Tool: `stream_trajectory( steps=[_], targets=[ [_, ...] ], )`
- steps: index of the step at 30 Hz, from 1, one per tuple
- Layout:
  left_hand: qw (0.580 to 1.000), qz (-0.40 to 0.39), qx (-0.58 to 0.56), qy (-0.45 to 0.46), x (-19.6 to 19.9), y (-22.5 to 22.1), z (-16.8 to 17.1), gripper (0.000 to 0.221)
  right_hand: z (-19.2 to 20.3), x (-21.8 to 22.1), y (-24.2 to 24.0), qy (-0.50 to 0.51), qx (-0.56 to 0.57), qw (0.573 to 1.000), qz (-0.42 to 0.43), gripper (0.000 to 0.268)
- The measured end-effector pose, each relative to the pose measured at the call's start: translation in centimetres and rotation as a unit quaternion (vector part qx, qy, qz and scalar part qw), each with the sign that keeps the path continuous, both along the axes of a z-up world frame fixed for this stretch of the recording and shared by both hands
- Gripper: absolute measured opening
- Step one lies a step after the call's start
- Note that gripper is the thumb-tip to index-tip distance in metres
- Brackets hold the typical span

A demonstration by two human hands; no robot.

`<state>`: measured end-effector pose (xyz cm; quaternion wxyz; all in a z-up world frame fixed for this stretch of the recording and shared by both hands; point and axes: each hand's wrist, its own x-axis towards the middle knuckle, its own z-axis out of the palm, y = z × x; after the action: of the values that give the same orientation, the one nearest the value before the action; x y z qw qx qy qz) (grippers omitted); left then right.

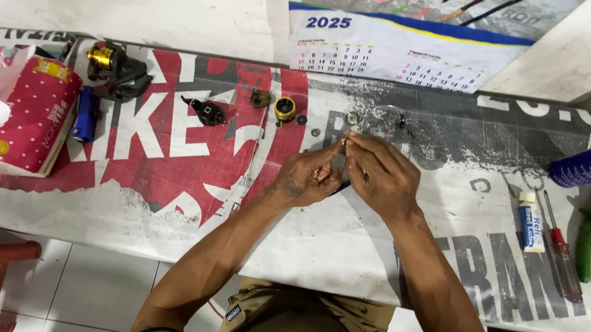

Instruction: Repairing or assembling a fishing reel by adjusting and fitting small internal components at a workbench.

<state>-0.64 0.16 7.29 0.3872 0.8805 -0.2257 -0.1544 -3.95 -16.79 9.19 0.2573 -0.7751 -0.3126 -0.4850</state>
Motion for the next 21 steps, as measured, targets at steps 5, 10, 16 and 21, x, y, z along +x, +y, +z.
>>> stream_trajectory(
  steps=[5,10,16,21],
  targets=[
    [0.960,0.023,-0.197,-0.200,-0.4,-0.3,-5.6,0.015,-1.3,0.4,0.2,-0.028,-0.013,1.000,0.002,0.009],
    [0.920,0.031,-0.287,-0.264,-1.3,-0.5,-4.7,0.028,-1.2,0.4,0.7,-0.042,0.013,0.999,0.029,0.015],
    [0.919,0.036,-0.268,-0.286,-3.8,-0.8,2.7,0.037,-2.7,0.1,1.0,-0.024,-0.030,0.997,0.072,0.010],
    [0.909,0.070,-0.243,-0.332,-4.7,-1.3,2.8,0.025,-1.4,-0.7,1.6,-0.013,-0.041,0.993,0.105,0.008]
  ],
)
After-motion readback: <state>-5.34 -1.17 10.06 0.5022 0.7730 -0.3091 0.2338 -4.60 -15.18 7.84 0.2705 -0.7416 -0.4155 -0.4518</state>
